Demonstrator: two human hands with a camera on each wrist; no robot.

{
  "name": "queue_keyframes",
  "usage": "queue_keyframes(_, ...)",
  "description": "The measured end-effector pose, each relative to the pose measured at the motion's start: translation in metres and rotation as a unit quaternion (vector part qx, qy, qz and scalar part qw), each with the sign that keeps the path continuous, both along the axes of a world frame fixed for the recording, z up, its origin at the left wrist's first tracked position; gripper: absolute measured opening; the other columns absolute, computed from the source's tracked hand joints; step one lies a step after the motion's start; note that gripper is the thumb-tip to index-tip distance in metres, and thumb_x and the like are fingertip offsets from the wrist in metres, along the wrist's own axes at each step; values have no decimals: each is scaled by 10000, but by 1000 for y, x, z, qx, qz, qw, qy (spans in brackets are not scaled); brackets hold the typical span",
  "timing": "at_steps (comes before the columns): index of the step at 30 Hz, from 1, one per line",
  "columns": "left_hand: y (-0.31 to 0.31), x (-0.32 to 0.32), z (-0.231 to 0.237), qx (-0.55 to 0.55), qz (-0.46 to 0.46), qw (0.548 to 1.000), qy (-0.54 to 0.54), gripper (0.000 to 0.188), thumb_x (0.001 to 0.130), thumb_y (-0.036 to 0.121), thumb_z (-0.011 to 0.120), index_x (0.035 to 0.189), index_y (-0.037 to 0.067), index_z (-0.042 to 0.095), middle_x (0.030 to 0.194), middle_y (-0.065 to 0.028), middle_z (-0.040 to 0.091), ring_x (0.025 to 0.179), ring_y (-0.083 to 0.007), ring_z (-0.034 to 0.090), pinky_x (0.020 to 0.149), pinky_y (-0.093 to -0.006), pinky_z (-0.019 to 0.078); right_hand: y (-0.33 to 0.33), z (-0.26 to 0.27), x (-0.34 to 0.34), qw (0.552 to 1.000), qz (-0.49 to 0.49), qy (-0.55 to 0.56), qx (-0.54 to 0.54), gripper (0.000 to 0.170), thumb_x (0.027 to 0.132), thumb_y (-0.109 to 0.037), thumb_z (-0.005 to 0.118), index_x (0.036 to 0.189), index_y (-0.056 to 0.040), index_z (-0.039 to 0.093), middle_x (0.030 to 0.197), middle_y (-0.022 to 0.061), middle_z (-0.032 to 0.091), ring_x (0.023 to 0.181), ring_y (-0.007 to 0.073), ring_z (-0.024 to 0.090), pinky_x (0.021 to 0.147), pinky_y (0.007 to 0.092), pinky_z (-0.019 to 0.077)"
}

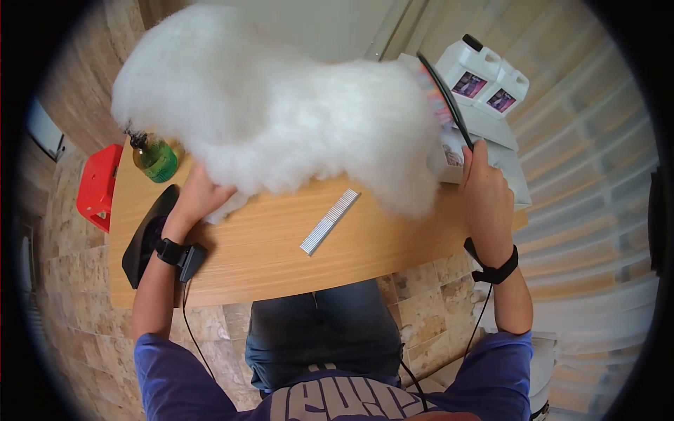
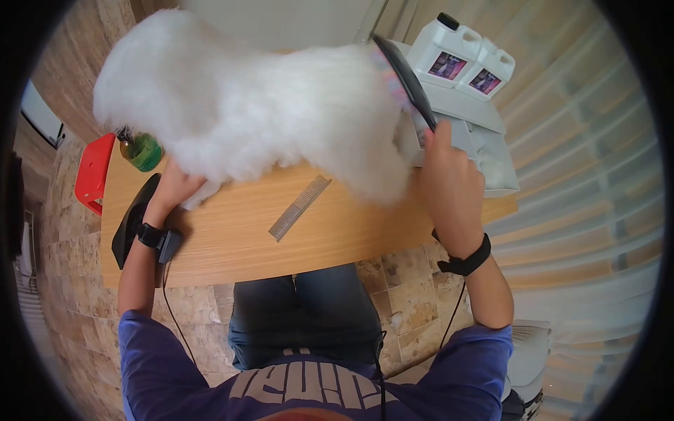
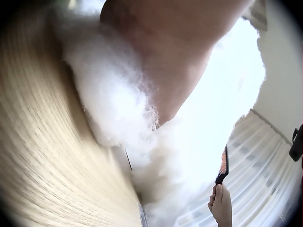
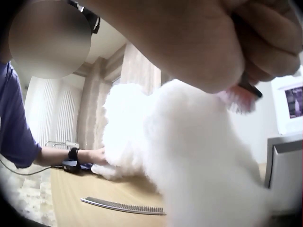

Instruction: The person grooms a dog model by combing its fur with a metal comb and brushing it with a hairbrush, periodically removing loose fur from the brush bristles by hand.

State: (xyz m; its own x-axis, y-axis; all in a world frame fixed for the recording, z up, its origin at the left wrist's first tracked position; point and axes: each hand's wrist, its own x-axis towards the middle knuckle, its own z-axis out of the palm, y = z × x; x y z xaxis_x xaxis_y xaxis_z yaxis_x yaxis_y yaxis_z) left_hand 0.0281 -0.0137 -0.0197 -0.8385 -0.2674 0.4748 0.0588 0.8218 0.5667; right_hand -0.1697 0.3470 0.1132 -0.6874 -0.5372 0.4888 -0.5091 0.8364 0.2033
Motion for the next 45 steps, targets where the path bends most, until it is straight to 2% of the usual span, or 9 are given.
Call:
queue_keyframes(4,-1,1,-1,-4,9,1000,6,330,760,102,696,1069,-10,669,1023,-212,699,969,-384,662,869,-403,524,28,-17,-20,999,15,-39,23,239,1053,-270,459,966,-50,498,642,226,629,609,458,629,501,531,482)
queue_keyframes(7,-6,-1,-8,-36,-1,999,-4,347,767,129,685,1088,-2,671,1068,-226,689,1025,-406,641,913,-425,510,10,4,-8,992,27,-49,-111,247,1055,-271,455,983,-38,495,653,260,613,636,491,605,533,563,451)
queue_keyframes(10,-4,2,-8,-63,-5,998,-9,366,772,162,680,1102,4,673,1121,-241,672,1085,-426,612,958,-444,487,-17,16,5,946,155,-127,-254,250,1058,-269,450,995,-31,492,642,262,597,627,500,583,541,567,427)
queue_keyframes(17,-3,2,-8,22,1,999,-32,399,760,164,685,1125,5,664,1153,-243,659,1108,-441,592,981,-447,471,-30,-16,-13,960,146,-143,-192,231,1058,-278,446,1037,-52,492,622,243,589,604,487,582,559,571,443)
queue_keyframes(23,-9,0,-17,-16,13,1000,-18,393,761,170,693,1122,16,673,1145,-239,660,1102,-430,593,978,-446,472,9,-44,-42,976,51,-167,-133,281,1070,-311,405,1047,-49,505,787,292,641,771,515,604,648,612,451)
queue_keyframes(31,-11,4,-13,11,-19,998,-63,407,754,143,754,1130,11,667,1170,-218,659,1119,-400,600,984,-434,472,6,-35,-38,939,98,-219,-247,317,1074,-312,394,1055,-16,508,781,304,608,765,533,574,634,589,420)
queue_keyframes(34,-10,9,-17,-4,17,999,-39,420,753,122,766,1141,4,657,1169,-217,661,1122,-392,605,975,-435,477,-4,-68,-38,930,162,-188,-271,308,1074,-264,417,1000,15,524,767,294,567,773,524,551,617,518,414)
queue_keyframes(36,-12,10,-9,2,1,998,-61,412,757,80,753,1145,-5,645,1187,-211,648,1148,-401,583,996,-438,459,-2,-80,-31,914,170,-209,-305,327,1073,-290,407,1024,16,512,748,299,582,751,524,567,621,553,421)
queue_keyframes(45,5,-28,-1,-21,-47,999,9,448,762,1,732,1196,-12,620,1231,-181,635,1207,-346,557,1041,-413,415,35,-63,14,886,73,-345,-299,299,1066,-291,394,1084,-6,483,700,299,601,707,530,585,624,603,434)
